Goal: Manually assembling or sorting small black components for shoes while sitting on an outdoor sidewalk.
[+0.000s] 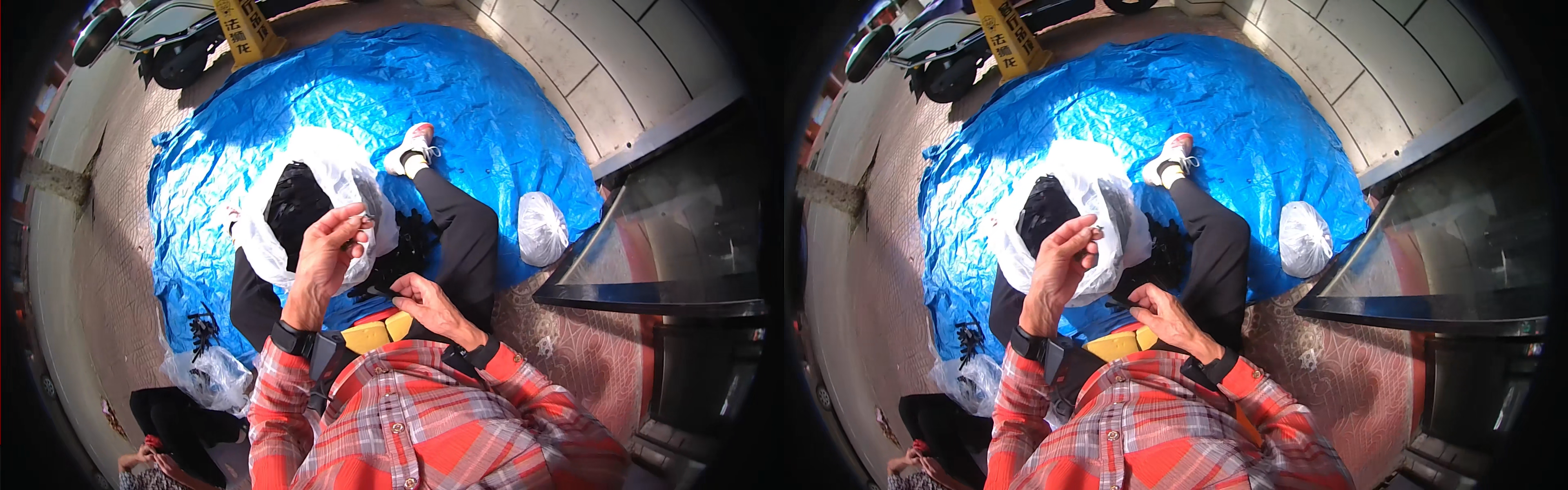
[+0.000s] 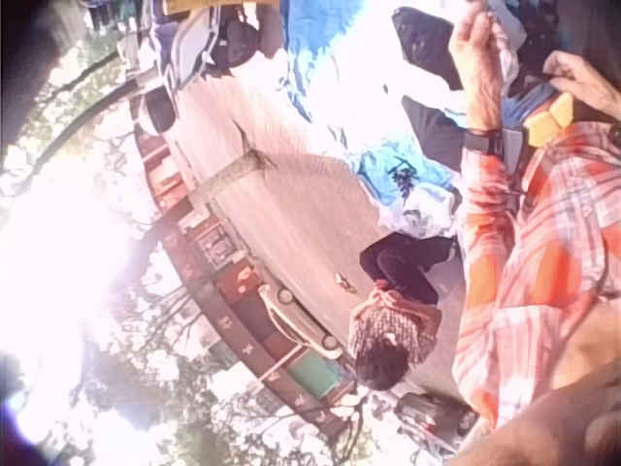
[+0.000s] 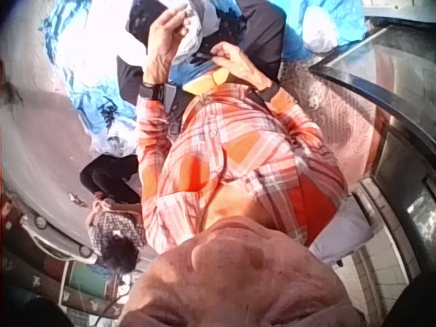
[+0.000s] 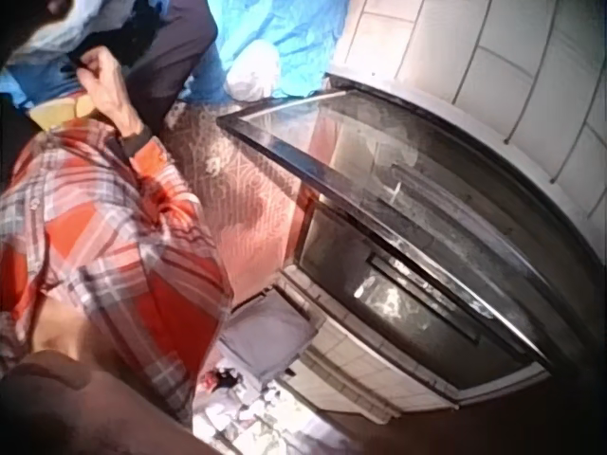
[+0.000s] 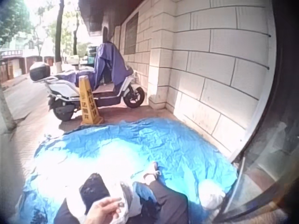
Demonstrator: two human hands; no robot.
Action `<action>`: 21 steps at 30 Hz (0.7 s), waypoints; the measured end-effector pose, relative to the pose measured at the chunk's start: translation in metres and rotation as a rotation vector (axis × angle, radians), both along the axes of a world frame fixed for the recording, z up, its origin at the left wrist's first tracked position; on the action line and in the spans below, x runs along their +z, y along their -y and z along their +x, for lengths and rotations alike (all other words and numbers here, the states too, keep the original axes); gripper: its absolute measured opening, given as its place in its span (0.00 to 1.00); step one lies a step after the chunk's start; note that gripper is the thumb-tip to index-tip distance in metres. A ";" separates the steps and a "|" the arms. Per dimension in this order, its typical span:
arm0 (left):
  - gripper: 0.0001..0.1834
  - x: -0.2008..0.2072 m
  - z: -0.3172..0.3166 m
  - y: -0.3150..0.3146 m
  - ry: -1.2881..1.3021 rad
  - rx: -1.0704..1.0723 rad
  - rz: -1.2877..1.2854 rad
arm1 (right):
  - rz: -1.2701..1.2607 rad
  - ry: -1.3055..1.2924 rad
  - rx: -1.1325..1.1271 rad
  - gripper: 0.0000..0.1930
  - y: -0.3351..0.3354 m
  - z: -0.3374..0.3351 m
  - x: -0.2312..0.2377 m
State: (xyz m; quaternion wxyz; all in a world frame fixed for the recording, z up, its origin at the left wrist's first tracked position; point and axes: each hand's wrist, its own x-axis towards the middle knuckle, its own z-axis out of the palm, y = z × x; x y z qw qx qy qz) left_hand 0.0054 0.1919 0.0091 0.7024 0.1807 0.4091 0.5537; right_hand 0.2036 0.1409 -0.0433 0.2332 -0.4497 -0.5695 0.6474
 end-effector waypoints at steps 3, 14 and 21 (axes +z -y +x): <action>0.13 0.007 0.056 -0.046 -0.011 -0.169 0.079 | 0.066 0.060 0.018 0.11 0.007 0.005 -0.006; 0.15 -0.019 0.041 -0.016 0.202 -0.188 -0.046 | 0.052 0.104 0.057 0.11 0.017 0.003 -0.017; 0.10 -0.035 -0.029 0.087 0.267 0.047 -0.209 | -0.020 0.021 0.007 0.11 0.008 -0.005 -0.018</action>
